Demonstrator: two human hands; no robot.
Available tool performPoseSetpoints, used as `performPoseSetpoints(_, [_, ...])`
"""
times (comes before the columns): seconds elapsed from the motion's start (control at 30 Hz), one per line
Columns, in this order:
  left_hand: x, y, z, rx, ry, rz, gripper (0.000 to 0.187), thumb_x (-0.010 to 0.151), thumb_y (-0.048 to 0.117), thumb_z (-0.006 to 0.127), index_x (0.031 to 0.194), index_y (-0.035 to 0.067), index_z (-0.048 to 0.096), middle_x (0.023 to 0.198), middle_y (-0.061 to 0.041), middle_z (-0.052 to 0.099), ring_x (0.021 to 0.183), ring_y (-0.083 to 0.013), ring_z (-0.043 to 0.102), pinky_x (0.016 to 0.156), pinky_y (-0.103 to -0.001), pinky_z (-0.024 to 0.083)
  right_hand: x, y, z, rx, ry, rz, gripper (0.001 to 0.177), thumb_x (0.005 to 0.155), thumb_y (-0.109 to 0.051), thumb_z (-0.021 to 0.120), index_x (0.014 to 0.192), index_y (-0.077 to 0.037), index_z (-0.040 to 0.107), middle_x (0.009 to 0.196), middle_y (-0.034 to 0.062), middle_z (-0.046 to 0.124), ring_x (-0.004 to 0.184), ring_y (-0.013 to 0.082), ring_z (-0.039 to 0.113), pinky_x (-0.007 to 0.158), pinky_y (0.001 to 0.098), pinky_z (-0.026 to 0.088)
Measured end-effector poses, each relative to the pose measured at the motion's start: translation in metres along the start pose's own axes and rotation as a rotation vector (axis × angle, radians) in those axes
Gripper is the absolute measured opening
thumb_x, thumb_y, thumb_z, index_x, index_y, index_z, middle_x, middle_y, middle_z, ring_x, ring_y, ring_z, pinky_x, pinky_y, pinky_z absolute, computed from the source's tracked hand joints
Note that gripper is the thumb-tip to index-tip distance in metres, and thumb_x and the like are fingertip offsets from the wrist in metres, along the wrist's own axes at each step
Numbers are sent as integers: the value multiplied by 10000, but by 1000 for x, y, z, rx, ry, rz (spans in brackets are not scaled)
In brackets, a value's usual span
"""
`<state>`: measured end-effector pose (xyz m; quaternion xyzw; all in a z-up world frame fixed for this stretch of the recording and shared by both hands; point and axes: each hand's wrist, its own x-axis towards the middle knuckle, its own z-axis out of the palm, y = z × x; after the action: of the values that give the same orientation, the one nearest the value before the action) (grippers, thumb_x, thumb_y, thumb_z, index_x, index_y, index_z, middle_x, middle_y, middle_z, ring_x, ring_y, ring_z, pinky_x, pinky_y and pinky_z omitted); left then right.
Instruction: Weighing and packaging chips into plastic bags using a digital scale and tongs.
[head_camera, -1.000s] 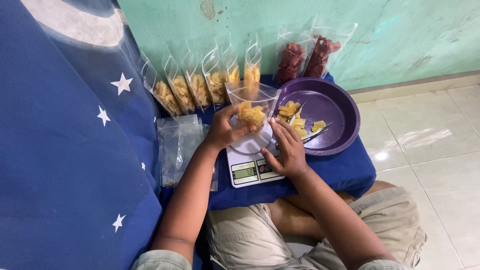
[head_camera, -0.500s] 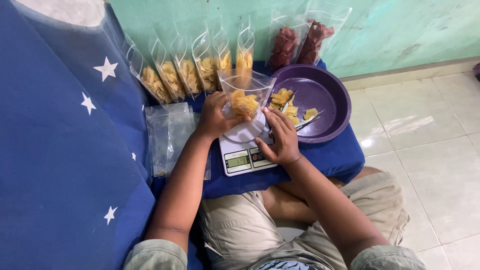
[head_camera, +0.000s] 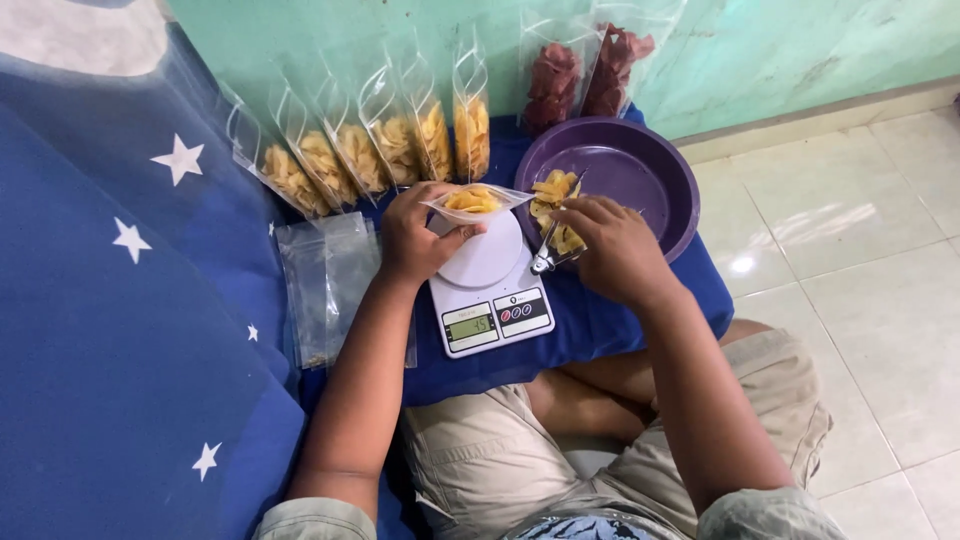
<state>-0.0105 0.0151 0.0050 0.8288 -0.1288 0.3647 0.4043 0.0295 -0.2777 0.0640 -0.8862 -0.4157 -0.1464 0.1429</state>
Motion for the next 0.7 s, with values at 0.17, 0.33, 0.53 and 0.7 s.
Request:
performPoseSetpoints(0.17, [1, 3, 2, 2, -14, -16, 518, 723, 399, 981, 1078, 115, 732, 990, -75, 753, 950, -329, 747, 882, -441, 578, 7, 16, 17, -141, -101, -15, 603, 681, -58, 731, 1259, -226, 697, 1352, 44, 670, 1322, 324, 591, 980, 498, 525])
performPoseSetpoints(0.33, [2, 6, 1, -36, -10, 10, 491, 748, 342, 972, 1077, 94, 705, 967, -93, 726, 928, -348, 740, 896, -451, 570, 17, 23, 21, -187, -195, -101, 635, 628, -192, 854, 1237, -262, 690, 1329, 26, 676, 1324, 317, 592, 999, 512, 539])
performPoseSetpoints(0.53, [3, 9, 2, -66, -10, -22, 458, 715, 259, 983, 1046, 137, 691, 976, -77, 727, 954, -337, 741, 903, -435, 574, 13, 15, -14, -118, -151, -90, 684, 554, -195, 906, 1197, -225, 677, 1260, 14, 698, 1274, 295, 627, 973, 517, 540])
performPoseSetpoints(0.7, [3, 10, 2, -52, -21, -25, 446, 698, 191, 976, 1032, 139, 684, 955, -74, 721, 914, -327, 743, 872, -431, 587, -12, 14, -22, 181, 371, 22, 539, 719, -196, 935, 1169, -137, 645, 1166, 48, 707, 1120, 304, 715, 907, 434, 560])
